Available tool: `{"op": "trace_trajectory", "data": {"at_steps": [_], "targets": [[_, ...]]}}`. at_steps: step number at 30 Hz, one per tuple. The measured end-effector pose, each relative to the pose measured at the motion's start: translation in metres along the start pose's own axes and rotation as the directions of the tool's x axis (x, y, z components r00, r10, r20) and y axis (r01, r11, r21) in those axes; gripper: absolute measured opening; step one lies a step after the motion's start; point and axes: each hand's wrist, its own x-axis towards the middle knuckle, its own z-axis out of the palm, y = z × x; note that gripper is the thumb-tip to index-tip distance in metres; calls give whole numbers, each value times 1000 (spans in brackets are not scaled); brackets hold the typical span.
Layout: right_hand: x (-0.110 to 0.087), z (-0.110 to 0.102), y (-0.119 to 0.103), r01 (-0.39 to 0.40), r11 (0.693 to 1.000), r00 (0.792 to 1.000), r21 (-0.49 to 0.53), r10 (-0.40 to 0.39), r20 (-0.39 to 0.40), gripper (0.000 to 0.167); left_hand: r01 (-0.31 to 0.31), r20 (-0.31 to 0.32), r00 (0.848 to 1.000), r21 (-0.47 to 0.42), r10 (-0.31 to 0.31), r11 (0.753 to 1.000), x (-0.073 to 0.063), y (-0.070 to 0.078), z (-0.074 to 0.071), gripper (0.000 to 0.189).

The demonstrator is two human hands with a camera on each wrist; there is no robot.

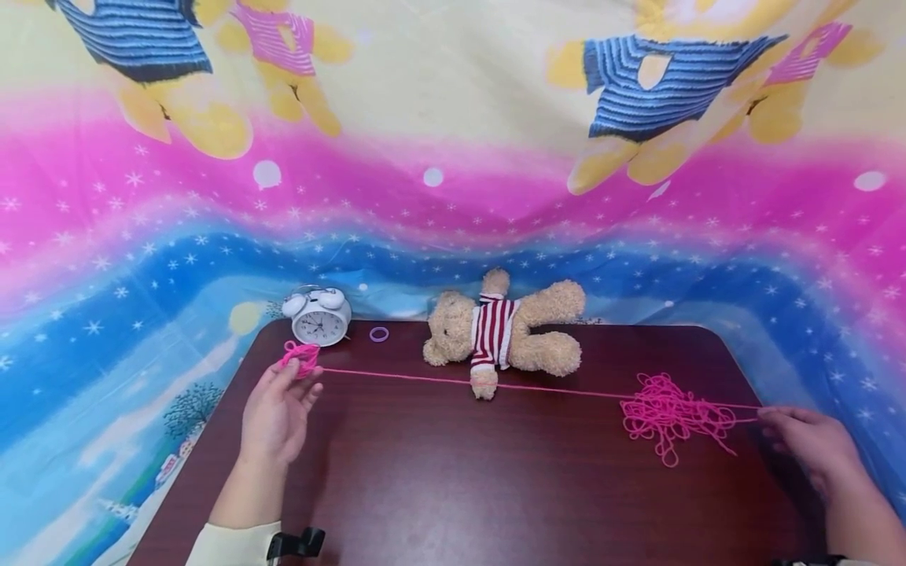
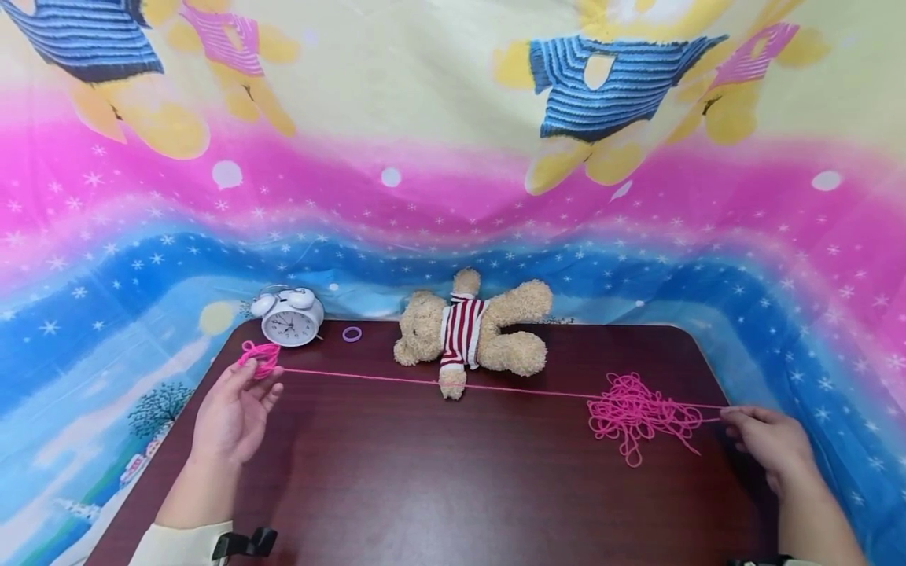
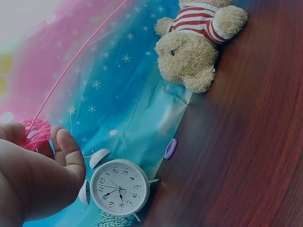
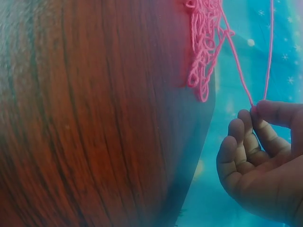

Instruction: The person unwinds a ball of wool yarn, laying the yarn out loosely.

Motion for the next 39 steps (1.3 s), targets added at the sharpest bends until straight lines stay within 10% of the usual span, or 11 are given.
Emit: {"op": "trace_trajectory", "data": {"at_steps": [22, 39], "targets": [[-3, 22, -6, 135, 990, 990, 39, -136, 39, 17, -12, 8, 1000, -25, 12, 1000, 0, 0, -1, 29], [-5, 39, -28, 162, 978, 987, -131, -158, 42, 53, 1, 39, 999, -9, 0, 1000, -2, -2, 4, 30]]}}
